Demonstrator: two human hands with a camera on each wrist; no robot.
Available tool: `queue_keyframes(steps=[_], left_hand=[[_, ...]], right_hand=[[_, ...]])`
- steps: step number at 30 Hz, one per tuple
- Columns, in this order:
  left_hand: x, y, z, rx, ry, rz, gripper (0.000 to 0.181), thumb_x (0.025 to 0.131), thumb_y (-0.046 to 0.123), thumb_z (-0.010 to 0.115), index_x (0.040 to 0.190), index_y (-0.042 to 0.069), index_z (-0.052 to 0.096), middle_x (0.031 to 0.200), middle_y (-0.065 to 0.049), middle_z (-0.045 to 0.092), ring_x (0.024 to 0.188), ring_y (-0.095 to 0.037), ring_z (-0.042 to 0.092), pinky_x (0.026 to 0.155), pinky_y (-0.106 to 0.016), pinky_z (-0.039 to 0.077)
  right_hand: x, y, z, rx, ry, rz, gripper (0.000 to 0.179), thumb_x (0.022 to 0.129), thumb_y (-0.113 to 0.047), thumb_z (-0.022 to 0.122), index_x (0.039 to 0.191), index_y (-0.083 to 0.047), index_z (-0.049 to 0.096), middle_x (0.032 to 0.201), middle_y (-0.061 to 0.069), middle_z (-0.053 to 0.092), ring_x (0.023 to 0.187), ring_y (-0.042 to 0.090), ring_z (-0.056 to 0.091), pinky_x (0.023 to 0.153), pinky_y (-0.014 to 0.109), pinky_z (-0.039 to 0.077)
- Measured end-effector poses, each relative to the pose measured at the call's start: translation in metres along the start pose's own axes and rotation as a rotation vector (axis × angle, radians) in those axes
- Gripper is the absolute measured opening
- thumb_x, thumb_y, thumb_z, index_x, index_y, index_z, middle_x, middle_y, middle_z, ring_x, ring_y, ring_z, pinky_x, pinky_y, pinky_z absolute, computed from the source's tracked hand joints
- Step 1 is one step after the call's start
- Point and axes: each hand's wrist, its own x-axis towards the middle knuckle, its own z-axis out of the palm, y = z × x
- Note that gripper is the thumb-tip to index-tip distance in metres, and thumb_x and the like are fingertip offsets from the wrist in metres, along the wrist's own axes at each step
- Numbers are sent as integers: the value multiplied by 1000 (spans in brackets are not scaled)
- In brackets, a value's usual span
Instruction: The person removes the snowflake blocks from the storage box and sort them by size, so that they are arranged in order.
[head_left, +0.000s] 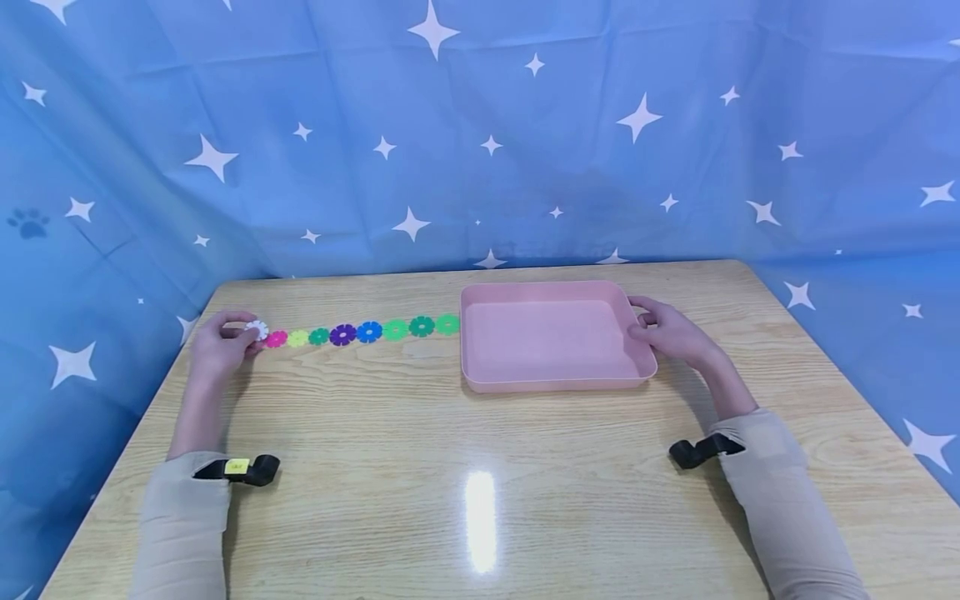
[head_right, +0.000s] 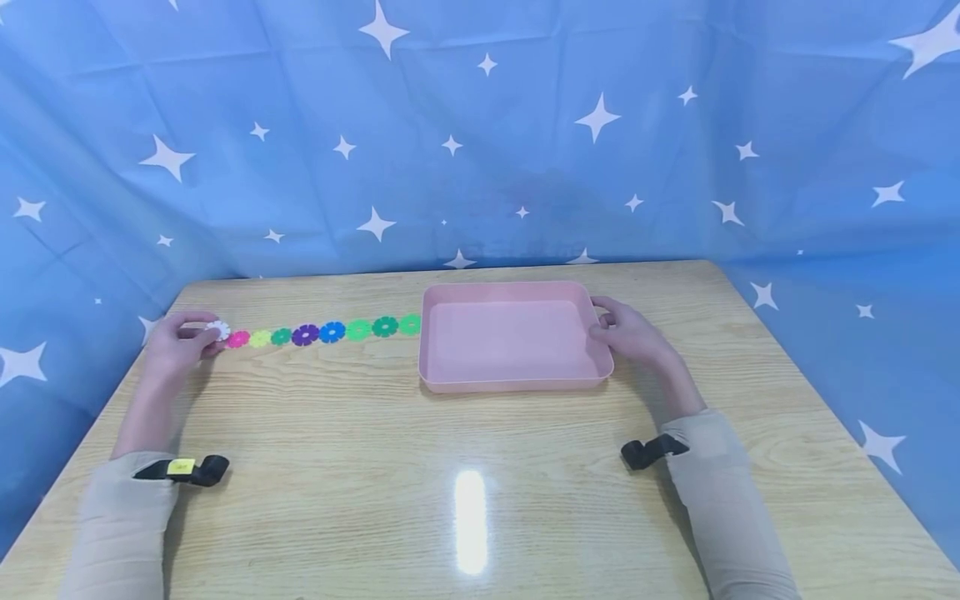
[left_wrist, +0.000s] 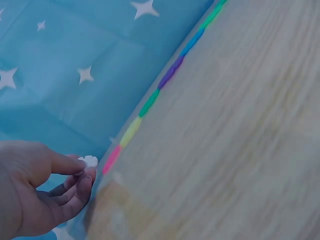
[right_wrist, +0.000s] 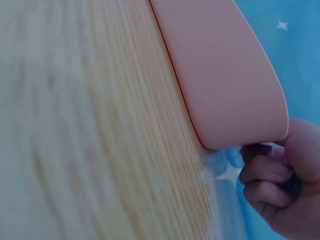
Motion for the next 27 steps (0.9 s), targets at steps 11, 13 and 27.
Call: queue_keyframes(steps=[11, 13, 27], left_hand=[[-1, -8, -3, 236, 40, 3, 38, 102, 22, 58, 132, -1, 59, 100, -16, 62, 71, -9, 55, 58, -19, 46], [0, -8, -3, 243, 37, 3, 38, 102, 23, 59, 132, 0, 60, 100, -15, 63, 72, -10, 55, 58, -19, 45], [2, -13, -6, 202, 21, -107, 46, 101, 24, 59, 138, -4, 55, 124, -21, 56, 88, -14, 56, 63, -17, 46]], right_hand=[[-5, -2, -2, -10, 4, 9, 65, 105, -12, 52, 158, 3, 18, 96, 15, 52, 71, 15, 50, 61, 30, 44], [-4, 0, -2, -12, 4, 11, 65, 105, -12, 52, 158, 3, 18, 96, 15, 52, 71, 16, 50, 61, 31, 44], [3, 2, 3, -4, -7, 10, 65, 104, -12, 52, 158, 3, 18, 102, 18, 53, 78, 18, 54, 65, 29, 49]])
